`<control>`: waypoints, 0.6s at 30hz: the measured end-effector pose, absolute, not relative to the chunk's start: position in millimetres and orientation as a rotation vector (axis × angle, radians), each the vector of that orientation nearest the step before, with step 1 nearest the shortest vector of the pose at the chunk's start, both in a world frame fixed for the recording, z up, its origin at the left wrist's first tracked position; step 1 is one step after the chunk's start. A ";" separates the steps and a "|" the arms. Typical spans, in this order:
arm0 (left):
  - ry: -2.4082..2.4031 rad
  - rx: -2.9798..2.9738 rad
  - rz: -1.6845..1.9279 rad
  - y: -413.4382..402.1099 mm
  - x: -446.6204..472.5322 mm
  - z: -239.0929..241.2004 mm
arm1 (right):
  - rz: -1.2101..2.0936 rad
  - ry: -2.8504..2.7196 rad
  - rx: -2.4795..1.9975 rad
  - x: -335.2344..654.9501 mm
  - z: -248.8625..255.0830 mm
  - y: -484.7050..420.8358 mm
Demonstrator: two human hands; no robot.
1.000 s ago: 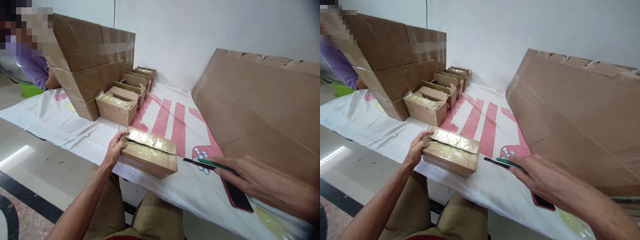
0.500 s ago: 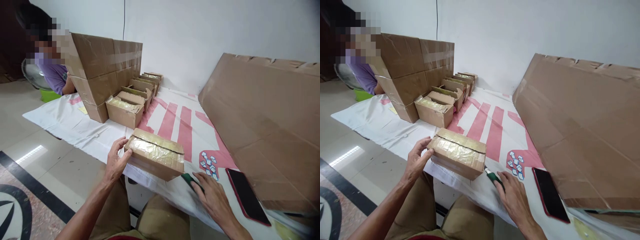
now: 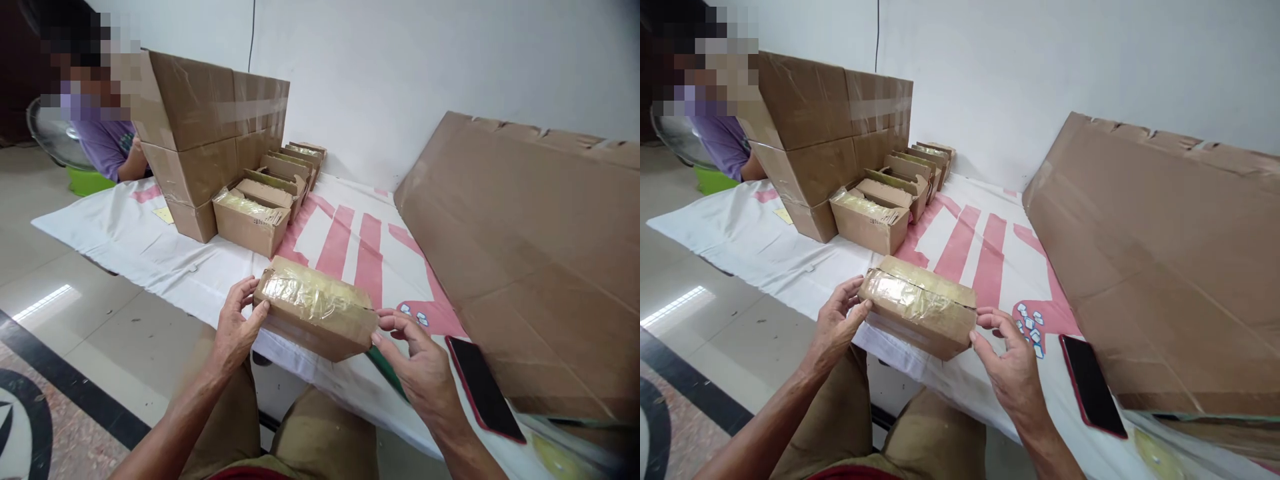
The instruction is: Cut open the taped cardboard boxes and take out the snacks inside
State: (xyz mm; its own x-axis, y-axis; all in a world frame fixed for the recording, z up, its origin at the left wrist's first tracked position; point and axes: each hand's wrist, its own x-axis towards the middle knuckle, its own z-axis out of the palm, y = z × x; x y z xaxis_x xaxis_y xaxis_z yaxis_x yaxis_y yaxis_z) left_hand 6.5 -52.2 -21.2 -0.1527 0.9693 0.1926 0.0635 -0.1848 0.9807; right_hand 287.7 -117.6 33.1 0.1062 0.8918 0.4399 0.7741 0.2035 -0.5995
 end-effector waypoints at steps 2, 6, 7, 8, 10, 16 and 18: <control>1.231 1.290 1.455 -53.4 6.4 -20.8 | 0.230 -1.670 -1.515 284.9 35.5 -124.0; 1.148 1.310 1.454 -56.8 -7.0 -22.3 | -0.051 -1.997 -1.186 279.6 39.5 -143.4; 1.095 1.300 1.422 -57.5 -13.4 -22.8 | -0.107 -2.093 -1.122 279.6 40.1 -147.8; 1.028 1.278 1.381 -58.1 -20.3 -22.9 | -0.133 -2.168 -1.086 280.3 40.8 -151.4; 0.882 1.218 1.297 -58.3 -33.8 -21.6 | -0.116 -2.253 -1.068 283.1 42.8 -155.2; 0.937 1.315 1.212 -51.6 -43.2 -7.6 | -0.016 -2.255 -1.078 281.5 56.4 -138.3; 1.101 1.442 1.224 -49.4 -36.6 -4.5 | -0.015 -2.250 -1.145 272.5 62.1 -127.6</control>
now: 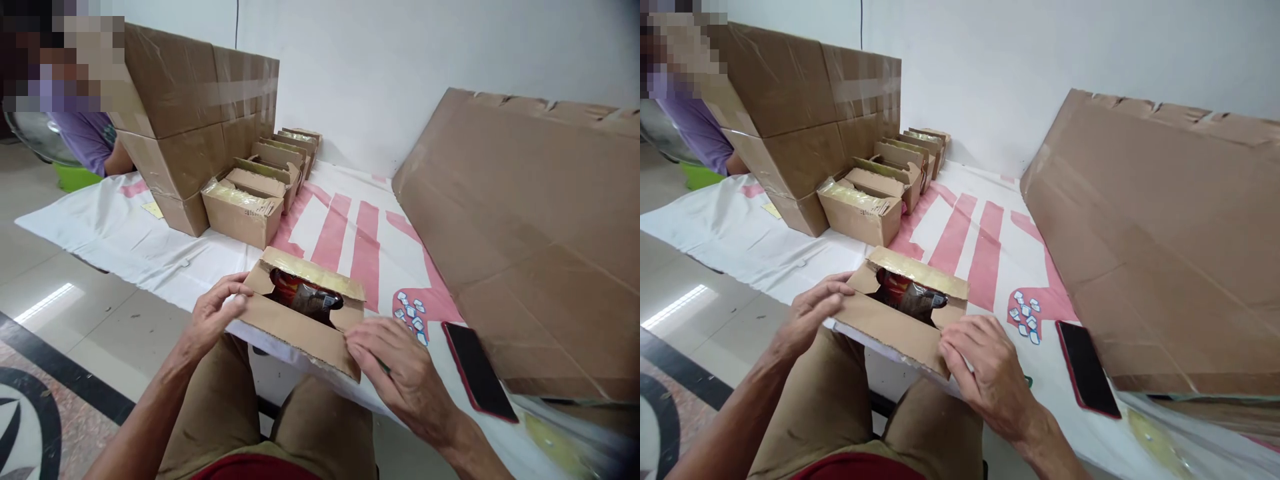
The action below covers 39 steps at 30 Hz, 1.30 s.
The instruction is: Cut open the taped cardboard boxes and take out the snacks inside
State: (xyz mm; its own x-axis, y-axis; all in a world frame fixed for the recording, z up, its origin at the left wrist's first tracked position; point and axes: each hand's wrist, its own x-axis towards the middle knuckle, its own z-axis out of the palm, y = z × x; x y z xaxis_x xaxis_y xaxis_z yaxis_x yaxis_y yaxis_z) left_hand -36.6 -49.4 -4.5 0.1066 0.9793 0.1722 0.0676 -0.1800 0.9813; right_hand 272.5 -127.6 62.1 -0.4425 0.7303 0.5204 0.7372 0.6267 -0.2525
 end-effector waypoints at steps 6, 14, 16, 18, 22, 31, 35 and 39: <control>1.176 1.626 1.282 -49.7 -23.1 -7.0 | 0.100 -2.560 -1.383 243.9 76.0 -96.6; 1.214 1.698 1.303 -54.9 -18.7 -8.1 | -0.044 -2.470 -1.776 249.4 75.7 -40.6; 1.206 1.705 1.315 -55.4 -17.3 -9.6 | -0.036 -2.455 -1.786 249.0 75.1 -34.8; 1.201 1.707 1.333 -56.3 -15.8 -11.4 | -0.065 -2.445 -1.789 245.7 77.4 -35.5; 1.211 1.681 1.385 -58.8 -11.7 -15.4 | -0.071 -2.638 -1.764 227.8 83.9 -40.6; 1.279 1.619 1.447 -64.2 -1.0 -20.6 | 0.016 -2.874 -1.877 195.9 66.8 -10.0; 1.335 1.594 1.483 -66.2 4.6 -18.8 | -0.052 -2.545 -1.726 215.1 79.2 -24.9; 1.361 1.559 1.469 -64.4 7.3 -17.2 | -0.046 -2.054 -1.415 237.9 96.5 -47.5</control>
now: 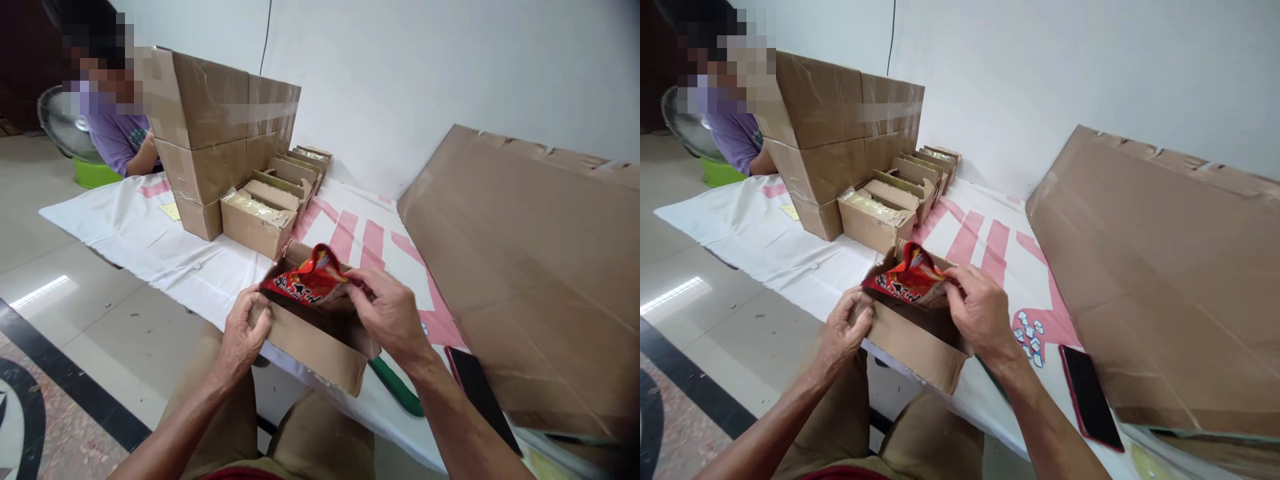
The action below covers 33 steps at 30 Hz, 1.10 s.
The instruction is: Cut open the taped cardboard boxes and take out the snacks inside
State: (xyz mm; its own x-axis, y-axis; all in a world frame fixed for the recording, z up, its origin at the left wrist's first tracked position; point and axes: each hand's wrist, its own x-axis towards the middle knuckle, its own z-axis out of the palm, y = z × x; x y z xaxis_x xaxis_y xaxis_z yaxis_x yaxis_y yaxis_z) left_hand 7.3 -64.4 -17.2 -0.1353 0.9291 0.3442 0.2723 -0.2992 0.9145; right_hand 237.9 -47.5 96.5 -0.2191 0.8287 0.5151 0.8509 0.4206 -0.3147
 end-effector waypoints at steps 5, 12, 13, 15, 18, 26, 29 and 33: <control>1.421 1.630 1.644 -76.4 3.5 3.5 | -0.183 -1.745 -1.276 246.6 116.2 -72.6; 0.727 1.061 1.222 -110.7 1.4 61.8 | -0.661 -1.834 -1.023 240.6 124.1 -102.8; 0.607 0.929 1.140 -111.7 2.3 66.9 | -0.706 -1.870 -0.970 239.8 121.0 -107.8; 0.488 0.750 1.078 -111.7 3.7 72.6 | -0.755 -1.973 -0.885 238.0 111.5 -118.2; 0.490 0.678 1.135 -110.2 3.3 72.0 | -0.749 -2.145 -0.799 234.5 93.1 -133.8; 0.565 0.778 1.148 -108.8 -2.6 66.7 | -0.203 -1.816 -1.057 257.4 81.6 -154.1; 0.508 0.770 1.117 -110.0 -1.2 62.9 | 0.372 -1.677 -1.173 267.4 91.0 -145.8; 0.470 0.723 1.025 -111.7 1.6 64.7 | 1.149 -1.572 -1.085 260.6 93.0 -137.6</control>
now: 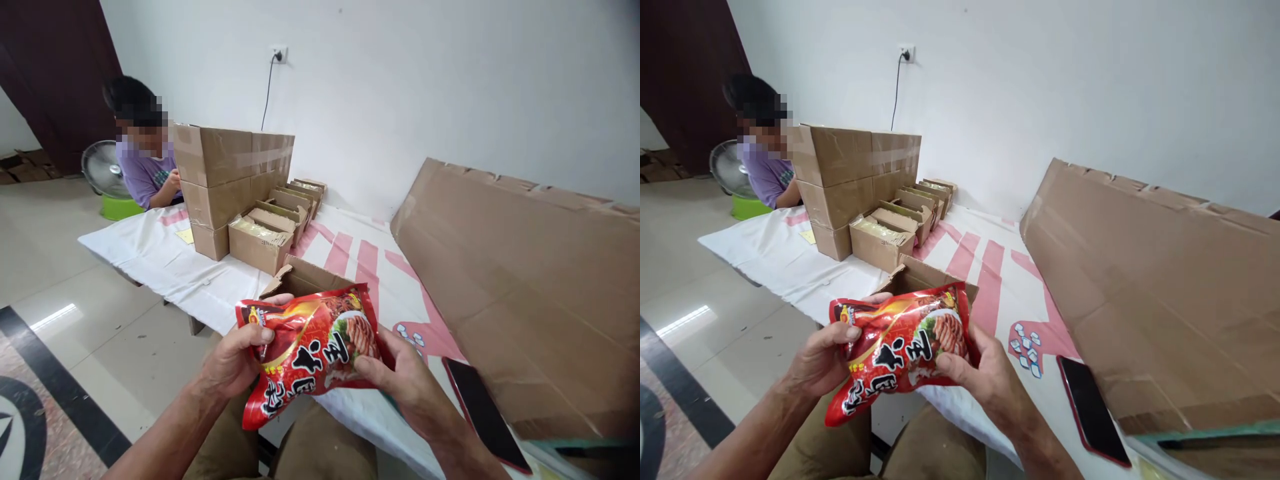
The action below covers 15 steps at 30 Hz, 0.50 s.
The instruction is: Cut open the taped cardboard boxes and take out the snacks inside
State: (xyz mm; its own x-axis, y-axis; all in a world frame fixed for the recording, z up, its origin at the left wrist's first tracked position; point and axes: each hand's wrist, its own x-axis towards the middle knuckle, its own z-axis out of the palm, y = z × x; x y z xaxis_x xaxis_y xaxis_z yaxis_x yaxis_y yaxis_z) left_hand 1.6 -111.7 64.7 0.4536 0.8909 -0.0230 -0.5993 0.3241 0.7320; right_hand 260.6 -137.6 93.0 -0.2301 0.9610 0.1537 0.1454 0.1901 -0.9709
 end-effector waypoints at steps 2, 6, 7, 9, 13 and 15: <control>0.477 0.723 1.080 -110.3 2.0 69.4 | 1.147 -1.448 -1.086 254.9 89.9 -135.6; 0.505 0.860 1.243 -97.5 1.7 79.2 | 0.820 -1.306 -1.074 245.0 89.8 -128.0; 0.525 0.902 1.251 -92.0 1.5 81.6 | 0.790 -1.305 -1.057 242.4 92.3 -125.2; 0.556 0.966 1.273 -79.3 1.2 87.6 | 0.781 -1.336 -1.001 237.5 100.1 -119.1; 0.537 1.097 1.385 -52.6 -0.8 108.6 | 0.739 -1.415 -0.928 233.7 123.0 -105.7; 0.512 1.185 1.437 -41.5 -1.7 123.4 | 0.698 -1.427 -0.927 233.7 136.1 -98.4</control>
State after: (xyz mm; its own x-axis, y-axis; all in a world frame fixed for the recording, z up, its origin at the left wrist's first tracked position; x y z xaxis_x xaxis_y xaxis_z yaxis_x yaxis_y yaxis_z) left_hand -1.7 -41.5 123.4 0.1564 0.9161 0.3691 -0.4757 -0.2577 0.8410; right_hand 233.7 -98.4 136.1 0.0563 0.8605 0.5063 0.1291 0.4966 -0.8584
